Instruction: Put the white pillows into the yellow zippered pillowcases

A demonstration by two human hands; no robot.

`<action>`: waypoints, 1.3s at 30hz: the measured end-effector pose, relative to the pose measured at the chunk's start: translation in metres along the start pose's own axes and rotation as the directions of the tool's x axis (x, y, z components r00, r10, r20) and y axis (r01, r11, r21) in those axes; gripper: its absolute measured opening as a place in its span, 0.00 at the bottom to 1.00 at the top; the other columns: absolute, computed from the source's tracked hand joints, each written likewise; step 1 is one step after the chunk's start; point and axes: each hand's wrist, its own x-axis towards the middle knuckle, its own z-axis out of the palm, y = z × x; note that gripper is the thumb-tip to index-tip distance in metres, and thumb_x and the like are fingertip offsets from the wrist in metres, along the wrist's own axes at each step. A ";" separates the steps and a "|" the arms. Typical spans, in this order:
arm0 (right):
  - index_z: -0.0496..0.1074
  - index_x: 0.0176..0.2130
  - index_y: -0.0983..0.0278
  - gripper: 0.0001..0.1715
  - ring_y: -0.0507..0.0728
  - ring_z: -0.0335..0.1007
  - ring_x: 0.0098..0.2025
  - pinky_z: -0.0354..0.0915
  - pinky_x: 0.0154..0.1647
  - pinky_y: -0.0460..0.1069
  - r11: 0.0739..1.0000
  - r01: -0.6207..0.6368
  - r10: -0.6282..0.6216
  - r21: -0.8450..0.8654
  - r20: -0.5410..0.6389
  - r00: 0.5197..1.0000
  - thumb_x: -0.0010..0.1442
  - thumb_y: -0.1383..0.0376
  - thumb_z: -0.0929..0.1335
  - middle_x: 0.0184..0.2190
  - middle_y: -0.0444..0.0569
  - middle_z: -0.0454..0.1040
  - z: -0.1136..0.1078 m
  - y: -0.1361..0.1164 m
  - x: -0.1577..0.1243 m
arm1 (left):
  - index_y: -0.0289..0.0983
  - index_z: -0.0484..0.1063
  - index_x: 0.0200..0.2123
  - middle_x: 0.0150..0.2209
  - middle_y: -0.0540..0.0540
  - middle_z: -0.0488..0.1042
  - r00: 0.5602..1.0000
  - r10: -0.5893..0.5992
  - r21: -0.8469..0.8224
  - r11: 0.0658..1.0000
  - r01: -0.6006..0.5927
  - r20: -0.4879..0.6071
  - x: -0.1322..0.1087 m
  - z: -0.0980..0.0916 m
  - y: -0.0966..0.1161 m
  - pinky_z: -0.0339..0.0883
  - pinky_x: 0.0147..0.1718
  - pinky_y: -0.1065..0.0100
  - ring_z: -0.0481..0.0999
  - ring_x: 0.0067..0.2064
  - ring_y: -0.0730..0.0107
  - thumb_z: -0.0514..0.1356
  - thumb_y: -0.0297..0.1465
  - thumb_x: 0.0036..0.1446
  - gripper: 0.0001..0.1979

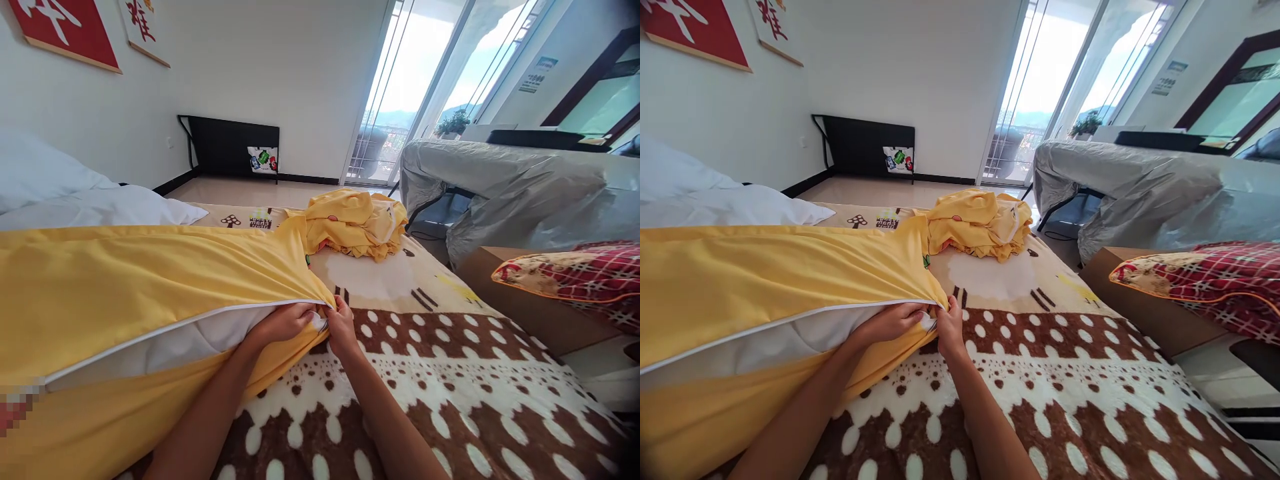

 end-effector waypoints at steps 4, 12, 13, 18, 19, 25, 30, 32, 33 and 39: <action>0.66 0.30 0.61 0.13 0.53 0.64 0.27 0.62 0.28 0.47 0.999 0.019 -0.019 -0.029 -0.009 1.000 0.42 0.60 0.69 0.25 0.43 0.69 -0.002 0.003 0.002 | 0.37 0.67 0.31 0.37 0.46 0.73 0.998 0.024 -0.001 1.000 -0.024 0.059 0.001 0.002 -0.002 0.66 0.46 0.66 0.71 0.40 0.66 0.45 0.30 0.60 0.12; 0.69 0.30 0.64 0.10 0.53 0.62 0.29 0.61 0.31 0.46 0.974 0.160 -0.155 -0.163 0.043 0.987 0.45 0.61 0.68 0.26 0.43 0.71 -0.006 -0.006 -0.002 | 0.37 0.70 0.41 0.49 0.42 0.72 0.998 -0.002 0.042 0.999 -0.001 0.059 0.004 0.008 -0.004 0.59 0.57 0.61 0.68 0.53 0.62 0.47 0.28 0.60 0.12; 0.69 0.31 0.64 0.10 0.53 0.62 0.30 0.61 0.31 0.46 0.963 0.190 -0.183 -0.191 0.053 0.982 0.47 0.61 0.68 0.27 0.43 0.71 -0.006 -0.008 -0.002 | 0.37 0.70 0.42 0.51 0.42 0.71 0.998 -0.002 0.043 0.999 0.000 0.058 0.004 0.008 -0.004 0.57 0.59 0.60 0.67 0.55 0.62 0.48 0.28 0.60 0.13; 0.69 0.33 0.64 0.10 0.54 0.63 0.31 0.61 0.31 0.46 0.930 0.265 -0.246 -0.253 0.104 0.964 0.50 0.62 0.66 0.27 0.44 0.72 -0.006 -0.011 -0.005 | 0.36 0.73 0.40 0.50 0.41 0.73 0.999 -0.016 0.026 1.000 0.015 0.046 0.003 0.010 -0.004 0.58 0.59 0.58 0.69 0.53 0.58 0.50 0.28 0.59 0.12; 0.69 0.32 0.64 0.09 0.54 0.63 0.31 0.61 0.31 0.46 0.931 0.263 -0.243 -0.253 0.110 0.964 0.50 0.62 0.66 0.27 0.44 0.71 -0.006 -0.011 -0.005 | 0.36 0.72 0.42 0.51 0.41 0.73 0.999 -0.030 0.018 0.999 0.030 0.019 0.003 0.011 -0.003 0.58 0.59 0.58 0.69 0.54 0.58 0.50 0.27 0.59 0.13; 0.68 0.31 0.63 0.08 0.53 0.63 0.29 0.61 0.29 0.46 0.949 0.216 -0.197 -0.228 0.100 0.975 0.49 0.62 0.66 0.26 0.43 0.70 -0.007 -0.011 -0.005 | 0.39 0.70 0.51 0.52 0.45 0.73 0.976 -0.116 -0.054 0.993 0.108 -0.185 0.009 0.023 0.000 0.56 0.61 0.62 0.66 0.58 0.62 0.50 0.23 0.58 0.19; 0.69 0.32 0.64 0.10 0.54 0.63 0.30 0.62 0.31 0.47 0.955 0.205 -0.186 -0.216 0.106 0.977 0.49 0.62 0.66 0.27 0.43 0.71 -0.005 -0.012 -0.006 | 0.38 0.73 0.48 0.49 0.44 0.75 0.923 -0.197 -0.084 0.980 0.179 -0.330 0.011 0.033 0.004 0.59 0.59 0.61 0.70 0.55 0.62 0.52 0.23 0.58 0.17; 0.69 0.33 0.64 0.10 0.54 0.64 0.30 0.62 0.32 0.47 0.952 0.215 -0.194 -0.218 0.112 0.975 0.48 0.62 0.66 0.27 0.44 0.71 -0.005 -0.013 -0.007 | 0.38 0.74 0.47 0.49 0.44 0.76 0.904 -0.216 -0.075 0.976 0.203 -0.370 0.010 0.035 0.008 0.60 0.58 0.60 0.71 0.53 0.60 0.53 0.24 0.58 0.16; 0.69 0.33 0.64 0.09 0.54 0.64 0.31 0.62 0.32 0.47 0.950 0.223 -0.202 -0.219 0.114 0.973 0.48 0.63 0.65 0.27 0.44 0.71 -0.005 -0.013 -0.007 | 0.38 0.75 0.46 0.49 0.43 0.76 0.896 -0.223 -0.060 0.974 0.217 -0.384 0.010 0.036 0.009 0.61 0.57 0.59 0.72 0.52 0.59 0.53 0.25 0.58 0.15; 0.69 0.33 0.64 0.11 0.54 0.63 0.30 0.61 0.31 0.46 0.939 0.242 -0.221 -0.243 0.113 0.969 0.46 0.66 0.63 0.27 0.43 0.72 -0.002 -0.012 -0.008 | 0.36 0.75 0.47 0.49 0.39 0.75 0.890 -0.236 0.079 0.955 0.288 -0.389 0.015 0.044 0.008 0.59 0.57 0.56 0.71 0.53 0.53 0.53 0.27 0.59 0.16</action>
